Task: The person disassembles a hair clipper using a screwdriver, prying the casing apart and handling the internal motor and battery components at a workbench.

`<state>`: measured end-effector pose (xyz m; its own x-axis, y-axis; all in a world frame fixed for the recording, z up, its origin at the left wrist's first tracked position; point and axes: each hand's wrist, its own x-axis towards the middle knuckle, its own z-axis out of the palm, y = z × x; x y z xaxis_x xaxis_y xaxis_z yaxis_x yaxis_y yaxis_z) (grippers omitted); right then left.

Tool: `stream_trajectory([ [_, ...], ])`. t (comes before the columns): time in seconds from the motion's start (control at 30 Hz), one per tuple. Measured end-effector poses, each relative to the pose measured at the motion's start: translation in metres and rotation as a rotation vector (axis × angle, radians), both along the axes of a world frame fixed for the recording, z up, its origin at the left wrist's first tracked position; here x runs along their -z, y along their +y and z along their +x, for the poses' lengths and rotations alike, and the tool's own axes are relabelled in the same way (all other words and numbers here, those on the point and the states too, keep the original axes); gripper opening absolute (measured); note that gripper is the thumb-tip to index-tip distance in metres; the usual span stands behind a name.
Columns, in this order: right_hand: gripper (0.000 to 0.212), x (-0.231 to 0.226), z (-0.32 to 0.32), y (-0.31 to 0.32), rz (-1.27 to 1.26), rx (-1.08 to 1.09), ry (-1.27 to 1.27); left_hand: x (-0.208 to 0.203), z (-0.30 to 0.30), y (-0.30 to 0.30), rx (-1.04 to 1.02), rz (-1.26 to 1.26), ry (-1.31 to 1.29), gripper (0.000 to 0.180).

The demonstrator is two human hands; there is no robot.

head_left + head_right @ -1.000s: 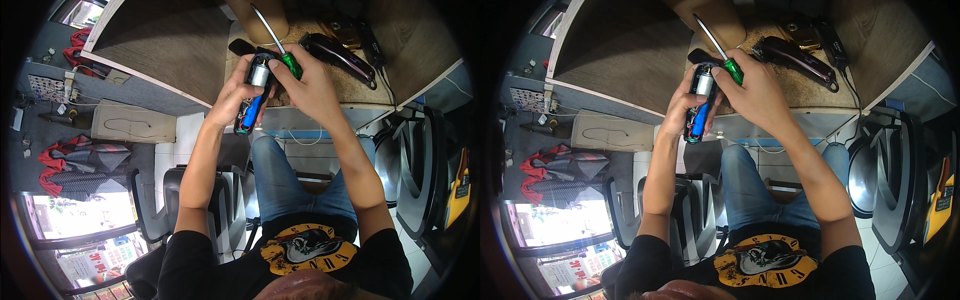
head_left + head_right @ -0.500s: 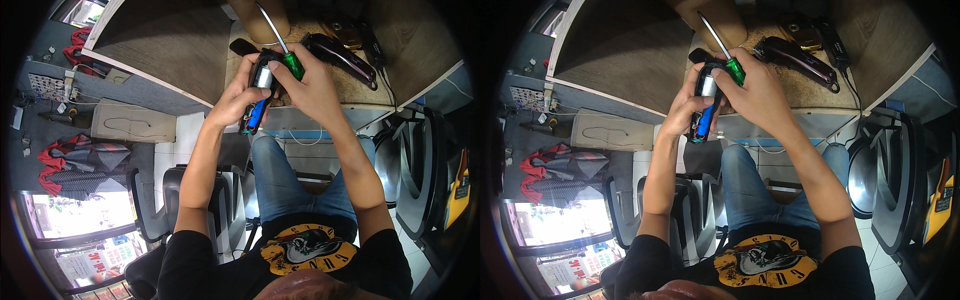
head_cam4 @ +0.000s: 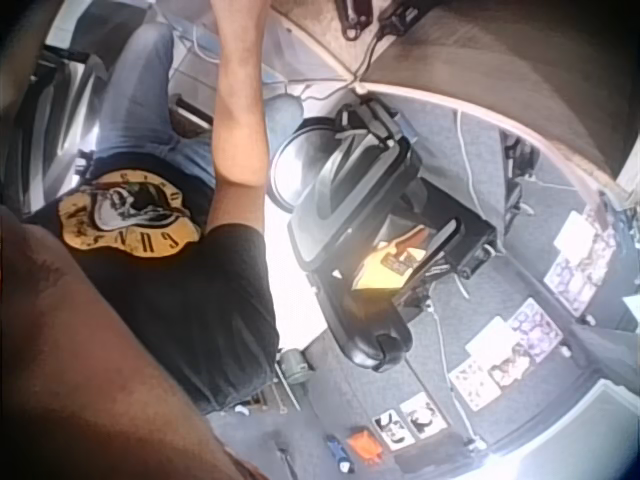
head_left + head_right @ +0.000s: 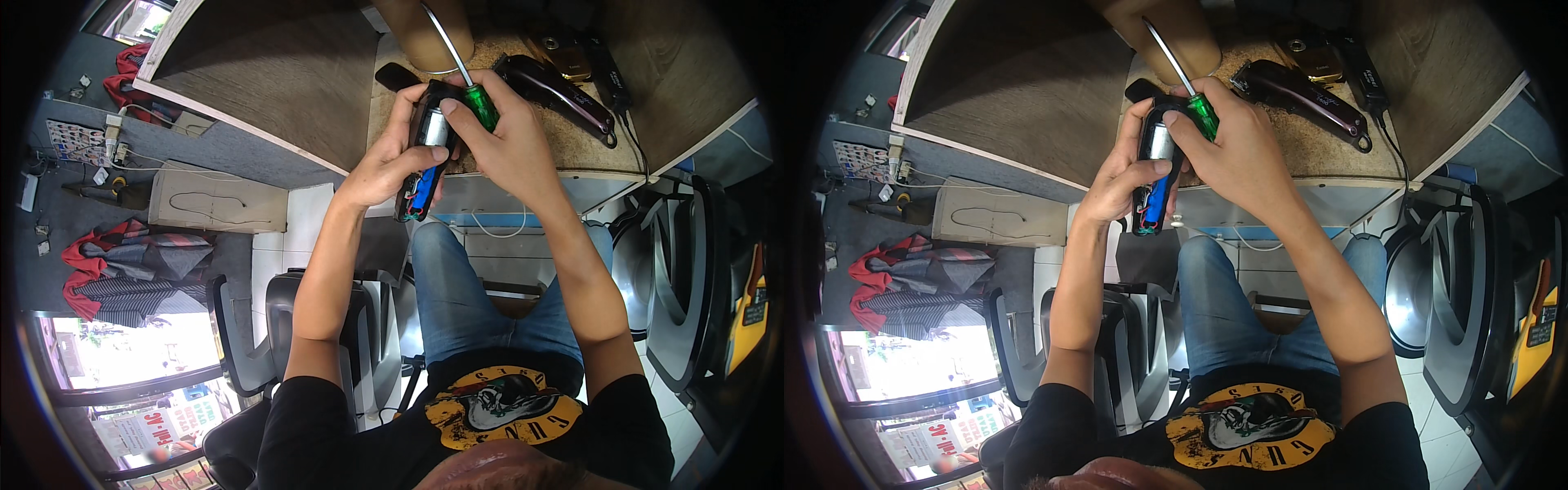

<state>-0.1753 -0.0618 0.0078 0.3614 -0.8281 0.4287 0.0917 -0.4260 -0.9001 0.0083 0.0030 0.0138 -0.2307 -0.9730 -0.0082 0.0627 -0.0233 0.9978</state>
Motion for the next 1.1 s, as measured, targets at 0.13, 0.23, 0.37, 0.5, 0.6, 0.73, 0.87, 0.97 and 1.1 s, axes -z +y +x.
stream_trajectory([
  [0.13, 0.029, 0.0015, 0.0007, -0.0001, -0.011, -0.002, -0.002, -0.0011, -0.0002, 0.0, -0.001, -0.002, -0.011, 0.077],
  [0.23, 0.029, 0.0014, 0.0008, -0.0001, -0.017, 0.004, 0.0, -0.0021, -0.0002, 0.0, 0.005, -0.003, -0.015, 0.077],
  [0.37, 0.029, 0.002, 0.0004, 0.0, -0.009, 0.003, 0.004, -0.0062, -0.0032, 0.0015, -0.017, 0.006, -0.058, 0.077],
  [0.5, 0.028, 0.0056, 0.0, -0.0027, -0.005, -0.012, 0.009, -0.0039, -0.0022, -0.0005, -0.012, 0.027, -0.015, 0.075],
  [0.6, 0.029, 0.0072, 0.0006, -0.0026, -0.013, -0.02, 0.012, -0.0028, -0.0028, -0.0013, -0.048, 0.051, 0.039, 0.083],
  [0.73, 0.029, 0.0066, -0.0005, -0.0028, -0.053, 0.001, 0.032, -0.0033, -0.0039, -0.0007, -0.052, 0.048, 0.067, 0.081],
  [0.87, 0.029, 0.0032, -0.0009, -0.0003, -0.031, -0.013, 0.017, -0.0035, -0.003, 0.0001, -0.052, 0.05, 0.074, 0.08],
  [0.97, 0.029, 0.0021, -0.0022, -0.0003, -0.025, -0.014, 0.041, -0.0043, -0.0045, 0.0, -0.066, 0.057, 0.062, 0.079],
  [1.1, 0.03, 0.0017, -0.0022, 0.0004, -0.008, -0.021, 0.044, -0.0033, -0.004, -0.0001, -0.066, 0.053, 0.062, 0.079],
])
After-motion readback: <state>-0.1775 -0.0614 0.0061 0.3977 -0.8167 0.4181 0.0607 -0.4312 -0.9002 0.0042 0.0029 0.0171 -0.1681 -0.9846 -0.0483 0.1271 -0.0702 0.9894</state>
